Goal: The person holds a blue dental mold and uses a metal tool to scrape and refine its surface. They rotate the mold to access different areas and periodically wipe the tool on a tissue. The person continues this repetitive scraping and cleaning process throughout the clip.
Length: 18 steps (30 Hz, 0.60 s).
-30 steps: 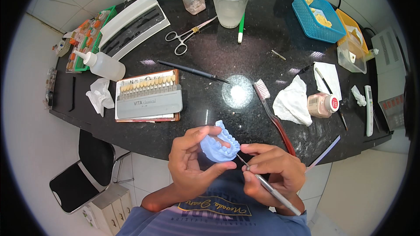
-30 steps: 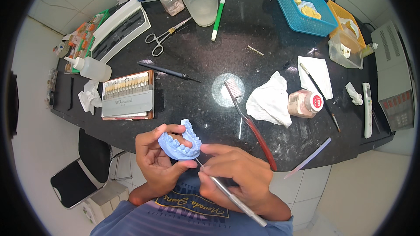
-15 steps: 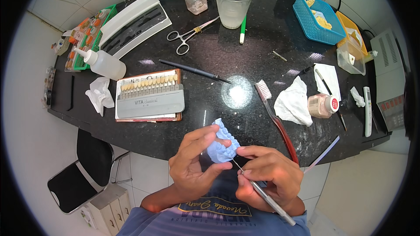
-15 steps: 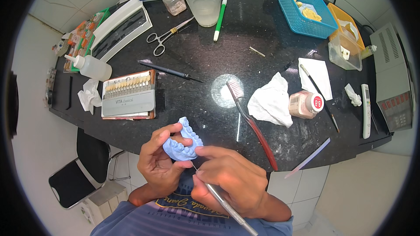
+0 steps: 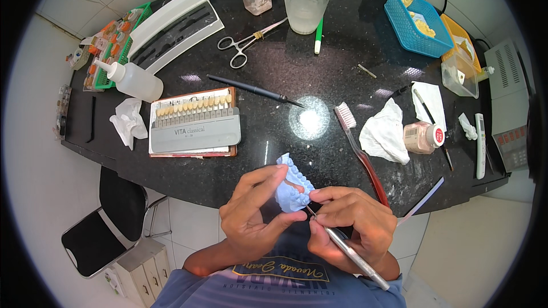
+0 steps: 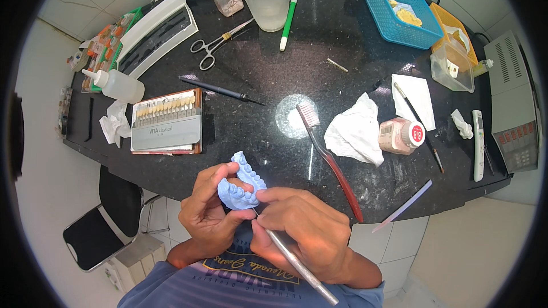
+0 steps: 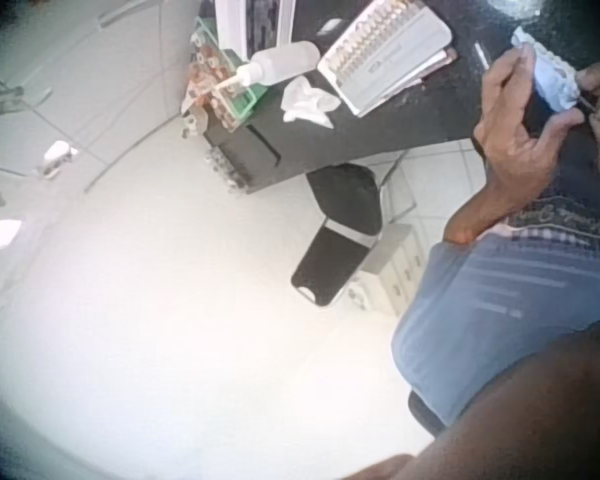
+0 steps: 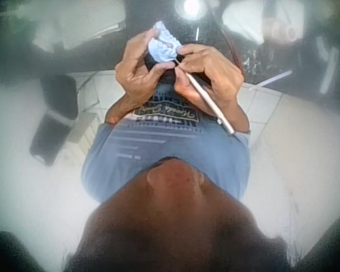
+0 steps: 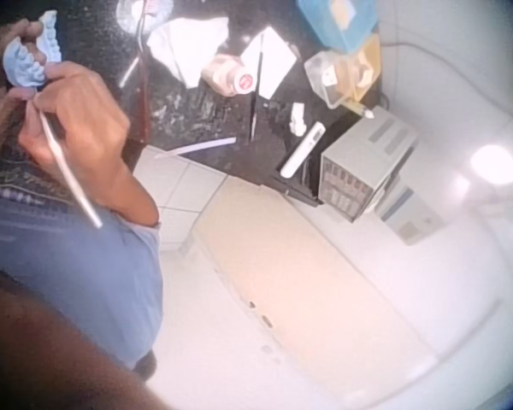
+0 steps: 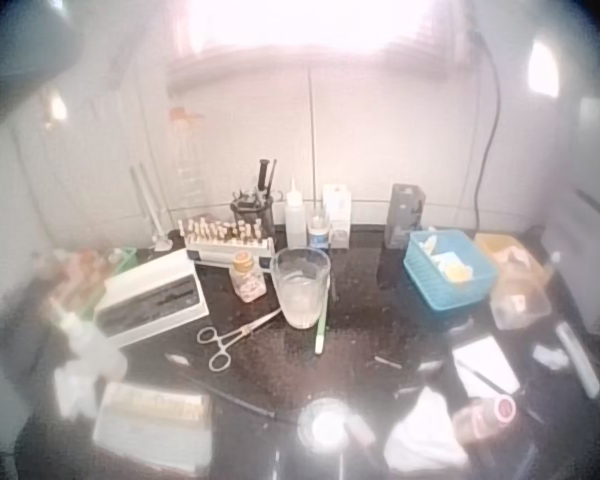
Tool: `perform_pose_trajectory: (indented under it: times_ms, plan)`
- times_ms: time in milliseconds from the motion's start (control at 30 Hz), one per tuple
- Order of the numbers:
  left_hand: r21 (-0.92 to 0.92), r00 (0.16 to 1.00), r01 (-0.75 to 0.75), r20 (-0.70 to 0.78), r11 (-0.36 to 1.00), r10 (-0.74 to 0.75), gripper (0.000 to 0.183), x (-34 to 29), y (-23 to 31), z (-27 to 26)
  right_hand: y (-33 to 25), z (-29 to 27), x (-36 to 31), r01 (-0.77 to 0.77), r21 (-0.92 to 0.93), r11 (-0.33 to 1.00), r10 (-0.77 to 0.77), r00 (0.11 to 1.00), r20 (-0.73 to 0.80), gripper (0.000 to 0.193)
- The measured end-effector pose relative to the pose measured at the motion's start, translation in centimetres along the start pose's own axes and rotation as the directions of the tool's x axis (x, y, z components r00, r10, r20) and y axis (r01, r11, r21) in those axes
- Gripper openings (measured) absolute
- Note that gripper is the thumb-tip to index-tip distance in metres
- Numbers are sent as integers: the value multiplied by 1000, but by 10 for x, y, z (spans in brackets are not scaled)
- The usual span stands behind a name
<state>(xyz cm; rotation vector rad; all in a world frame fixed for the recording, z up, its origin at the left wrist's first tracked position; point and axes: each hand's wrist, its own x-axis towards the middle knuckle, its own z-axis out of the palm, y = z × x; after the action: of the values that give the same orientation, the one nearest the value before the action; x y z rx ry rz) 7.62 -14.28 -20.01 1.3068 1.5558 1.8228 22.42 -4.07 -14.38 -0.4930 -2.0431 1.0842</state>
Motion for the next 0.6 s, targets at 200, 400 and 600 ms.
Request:
perform_pose_trajectory:
  times_ms: [200,400,600]
  plan:
    - [45,1000,-5,-21,999,6,63,0,0,0,1,2,1,-10,-21,1000,10,1000,0,22]
    - [89,1000,-4,-26,996,7,61,-2,0,-2,0,5,1,16,-37,999,-16,1000,-3,23]
    - [101,998,41,-41,994,-37,60,-5,2,-2,-1,7,-3,47,-48,998,-46,999,14,25]
